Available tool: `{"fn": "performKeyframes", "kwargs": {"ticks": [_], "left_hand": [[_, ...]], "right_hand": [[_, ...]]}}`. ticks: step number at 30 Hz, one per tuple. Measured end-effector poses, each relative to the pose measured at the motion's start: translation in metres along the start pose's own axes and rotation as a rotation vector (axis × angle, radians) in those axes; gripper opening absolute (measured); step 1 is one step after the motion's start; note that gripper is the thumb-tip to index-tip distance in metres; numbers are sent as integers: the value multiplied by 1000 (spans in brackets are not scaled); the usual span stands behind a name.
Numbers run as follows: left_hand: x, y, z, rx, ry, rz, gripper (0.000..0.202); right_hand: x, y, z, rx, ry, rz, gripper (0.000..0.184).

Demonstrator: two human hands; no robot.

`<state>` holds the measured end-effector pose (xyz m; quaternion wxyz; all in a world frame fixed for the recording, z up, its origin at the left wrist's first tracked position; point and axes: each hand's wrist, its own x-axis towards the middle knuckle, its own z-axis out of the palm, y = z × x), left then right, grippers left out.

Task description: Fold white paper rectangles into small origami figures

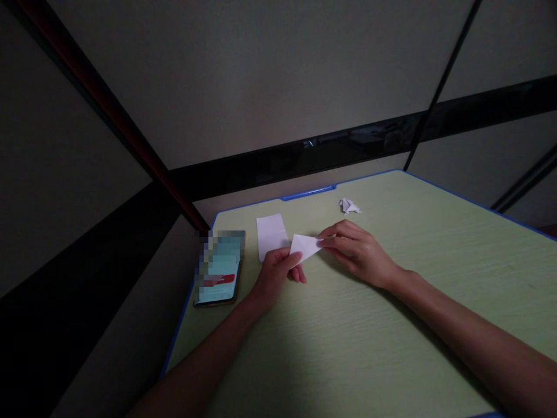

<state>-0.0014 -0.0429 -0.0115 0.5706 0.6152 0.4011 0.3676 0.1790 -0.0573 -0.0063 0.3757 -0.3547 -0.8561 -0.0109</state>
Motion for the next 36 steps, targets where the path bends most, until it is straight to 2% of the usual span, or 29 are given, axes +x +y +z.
{"fn": "performKeyframes", "kwargs": {"ticks": [3,9,13,16,17,19,21,26,29,31,36], "left_hand": [[0,0,-2,-43,-28,-27,30],[0,0,0,-14,-7,-26,26],[2,-2,4,75,158,62,17],[2,-3,6,232,310,208,23],[1,-3,6,281,307,277,20],[-1,-1,7,374,217,415,14],[-5,2,8,465,146,477,14],[-9,3,9,613,181,494,17],[-9,2,10,648,174,502,18],[-9,1,10,665,159,506,18],[-9,1,11,700,133,495,17]], "right_hand": [[0,1,-2,-87,-36,-22,17],[1,-2,-3,-132,-59,-30,20],[1,-4,-5,-143,-59,2,20],[2,-5,-6,-155,-81,17,19],[2,-5,-6,-155,-88,19,18],[3,-6,-5,-146,-93,22,17],[3,-7,-5,-127,-94,29,16],[4,-15,-2,0,-79,48,16],[5,-21,0,126,-62,133,17],[6,-22,2,191,-98,199,17],[7,-21,2,230,-133,279,18]]}}
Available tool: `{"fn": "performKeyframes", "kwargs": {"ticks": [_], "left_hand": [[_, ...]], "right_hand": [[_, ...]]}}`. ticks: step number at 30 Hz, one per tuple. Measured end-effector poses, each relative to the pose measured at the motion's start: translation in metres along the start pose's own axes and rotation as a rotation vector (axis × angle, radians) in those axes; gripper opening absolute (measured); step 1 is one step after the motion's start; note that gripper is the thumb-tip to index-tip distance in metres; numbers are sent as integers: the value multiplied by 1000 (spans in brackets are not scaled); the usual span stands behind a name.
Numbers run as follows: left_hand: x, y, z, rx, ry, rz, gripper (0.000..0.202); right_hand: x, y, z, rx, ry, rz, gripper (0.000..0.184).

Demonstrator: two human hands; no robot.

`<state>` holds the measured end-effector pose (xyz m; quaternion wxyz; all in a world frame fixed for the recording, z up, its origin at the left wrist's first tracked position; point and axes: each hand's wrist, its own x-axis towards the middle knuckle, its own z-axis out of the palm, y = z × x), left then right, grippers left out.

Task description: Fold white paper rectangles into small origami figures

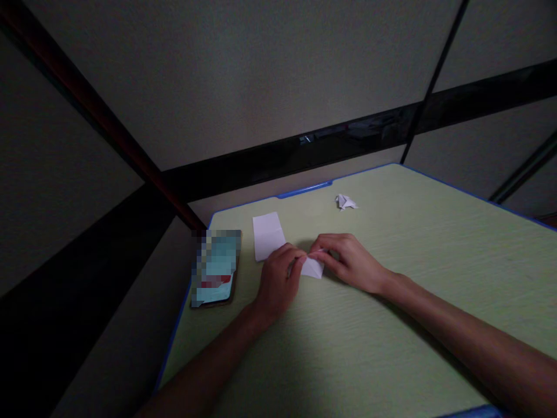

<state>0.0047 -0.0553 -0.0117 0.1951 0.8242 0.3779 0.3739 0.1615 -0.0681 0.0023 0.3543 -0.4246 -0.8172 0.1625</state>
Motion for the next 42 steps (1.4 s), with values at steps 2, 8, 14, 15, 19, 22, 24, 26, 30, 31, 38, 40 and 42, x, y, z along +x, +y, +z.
{"fn": "performKeyframes", "kwargs": {"ticks": [2,8,14,15,19,22,24,26,30,31,38,40,42], "left_hand": [[0,-1,0,7,0,-7,17],[3,-6,0,55,11,-44,16],[5,-10,-2,139,93,-116,17],[4,-11,-2,150,108,-132,17],[3,-17,-6,123,202,-198,16],[5,-21,-7,-30,351,-304,14],[7,-19,-5,-199,373,-313,12],[9,-14,-2,-384,324,-304,11],[10,-5,3,-570,146,-381,9],[10,-4,3,-555,157,-393,11],[8,-10,4,-466,104,-341,21],[7,-10,5,-441,79,-329,26],[6,-9,5,-414,72,-329,30]], "right_hand": [[0,1,-1,-8,16,7,18],[2,5,-3,-29,56,47,18],[0,8,-7,-42,164,160,17],[0,8,-7,-37,175,173,16],[1,10,-6,-14,219,222,16],[3,15,-6,83,349,338,16],[4,18,-5,211,365,395,17],[4,18,-2,309,334,405,17],[4,14,5,398,227,379,17],[3,13,7,412,182,366,17],[0,3,10,405,-35,300,20],[0,1,10,368,-72,285,21],[0,-1,10,330,-88,281,20]]}}
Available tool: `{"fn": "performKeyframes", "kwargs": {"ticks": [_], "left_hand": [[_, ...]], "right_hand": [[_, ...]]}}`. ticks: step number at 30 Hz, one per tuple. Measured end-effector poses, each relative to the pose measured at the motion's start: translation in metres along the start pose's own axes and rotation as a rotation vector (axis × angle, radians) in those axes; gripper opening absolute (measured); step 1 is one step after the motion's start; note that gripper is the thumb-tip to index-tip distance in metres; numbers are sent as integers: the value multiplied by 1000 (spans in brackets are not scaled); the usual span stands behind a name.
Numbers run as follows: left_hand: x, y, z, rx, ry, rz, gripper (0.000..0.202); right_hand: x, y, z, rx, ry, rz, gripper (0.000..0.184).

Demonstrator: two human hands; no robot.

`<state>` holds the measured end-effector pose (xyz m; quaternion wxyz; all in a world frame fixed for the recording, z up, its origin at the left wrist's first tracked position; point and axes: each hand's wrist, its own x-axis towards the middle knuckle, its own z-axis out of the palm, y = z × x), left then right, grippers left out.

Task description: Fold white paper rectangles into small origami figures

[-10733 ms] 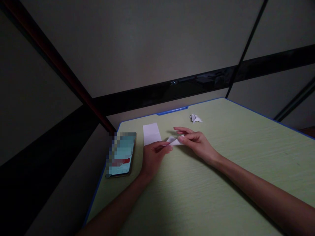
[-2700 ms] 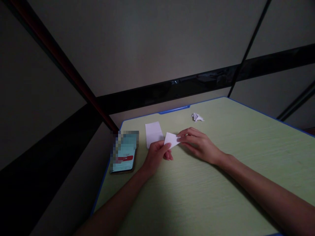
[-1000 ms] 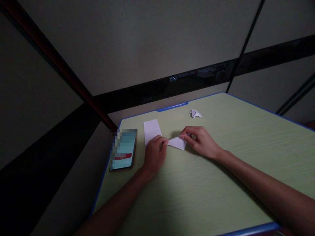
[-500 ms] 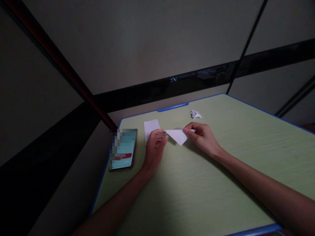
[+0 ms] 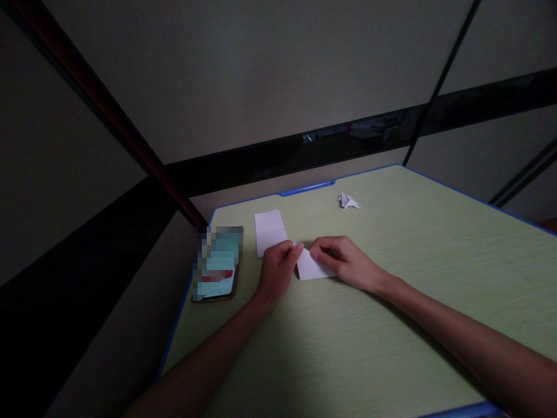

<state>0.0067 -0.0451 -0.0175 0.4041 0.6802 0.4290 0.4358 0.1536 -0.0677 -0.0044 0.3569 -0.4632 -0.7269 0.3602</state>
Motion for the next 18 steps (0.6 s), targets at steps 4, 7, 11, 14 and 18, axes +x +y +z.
{"fn": "performKeyframes", "kwargs": {"ticks": [4,7,11,14,18], "left_hand": [[0,1,-2,38,65,10,33],[1,2,-5,42,165,10,33],[1,2,-8,46,279,-15,34],[0,2,-9,48,357,-18,34],[2,-2,-13,78,438,-3,32]], "right_hand": [[1,-2,-1,-51,-2,7,17],[1,-3,-3,-73,-11,-1,17],[1,-4,-6,-72,-21,-5,16],[0,-5,-8,-69,-38,3,14],[-1,-5,-10,-63,-50,10,14]]}}
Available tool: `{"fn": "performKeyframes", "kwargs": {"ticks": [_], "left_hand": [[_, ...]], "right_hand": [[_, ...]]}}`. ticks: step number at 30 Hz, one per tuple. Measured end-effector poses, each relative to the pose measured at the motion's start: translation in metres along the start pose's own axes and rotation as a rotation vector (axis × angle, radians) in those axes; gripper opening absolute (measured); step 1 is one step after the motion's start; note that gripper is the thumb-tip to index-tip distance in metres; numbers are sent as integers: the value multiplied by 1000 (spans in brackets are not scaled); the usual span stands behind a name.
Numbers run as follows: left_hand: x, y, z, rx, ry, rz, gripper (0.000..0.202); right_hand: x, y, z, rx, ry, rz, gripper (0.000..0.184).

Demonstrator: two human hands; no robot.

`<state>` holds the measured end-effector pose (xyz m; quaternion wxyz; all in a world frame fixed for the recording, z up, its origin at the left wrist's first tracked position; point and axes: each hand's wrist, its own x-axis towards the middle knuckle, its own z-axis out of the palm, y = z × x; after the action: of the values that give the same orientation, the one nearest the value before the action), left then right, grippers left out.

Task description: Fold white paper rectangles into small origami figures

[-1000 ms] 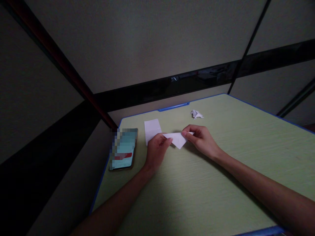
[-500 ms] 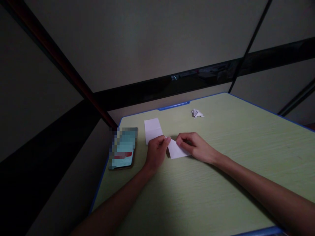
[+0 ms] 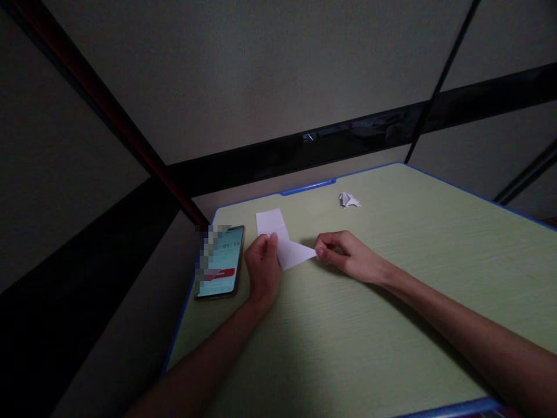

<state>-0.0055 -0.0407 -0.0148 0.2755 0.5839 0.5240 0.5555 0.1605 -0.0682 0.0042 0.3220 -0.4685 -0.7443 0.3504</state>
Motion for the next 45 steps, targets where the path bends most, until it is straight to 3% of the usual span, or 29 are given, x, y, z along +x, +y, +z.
{"fn": "performKeyframes", "kwargs": {"ticks": [1,4,5,7,9,12,14,17,24,30,45], "left_hand": [[2,-2,-1,10,31,1,31],[5,-6,-3,14,285,-28,29],[5,-5,-3,11,292,-16,28],[1,-1,0,-18,134,17,28],[-5,4,3,-48,-55,64,29],[-11,10,7,-74,-184,74,31],[-11,11,8,-87,-212,55,32],[-8,10,9,-120,-254,26,32],[-6,10,10,-224,-416,-70,24],[-5,3,11,-393,-582,-68,22],[-6,-3,11,-486,-624,-69,32]], "right_hand": [[0,2,-1,3,0,5,13],[2,10,-5,47,47,56,13],[3,13,-6,79,89,86,13],[5,16,-8,162,215,105,12],[7,15,-7,234,249,86,13],[6,11,-3,293,88,60,15],[5,9,1,306,-22,62,17],[4,11,4,306,-77,53,20],[6,15,1,387,6,81,23],[6,12,-2,455,58,119,21],[8,12,-2,585,-14,123,21]]}}
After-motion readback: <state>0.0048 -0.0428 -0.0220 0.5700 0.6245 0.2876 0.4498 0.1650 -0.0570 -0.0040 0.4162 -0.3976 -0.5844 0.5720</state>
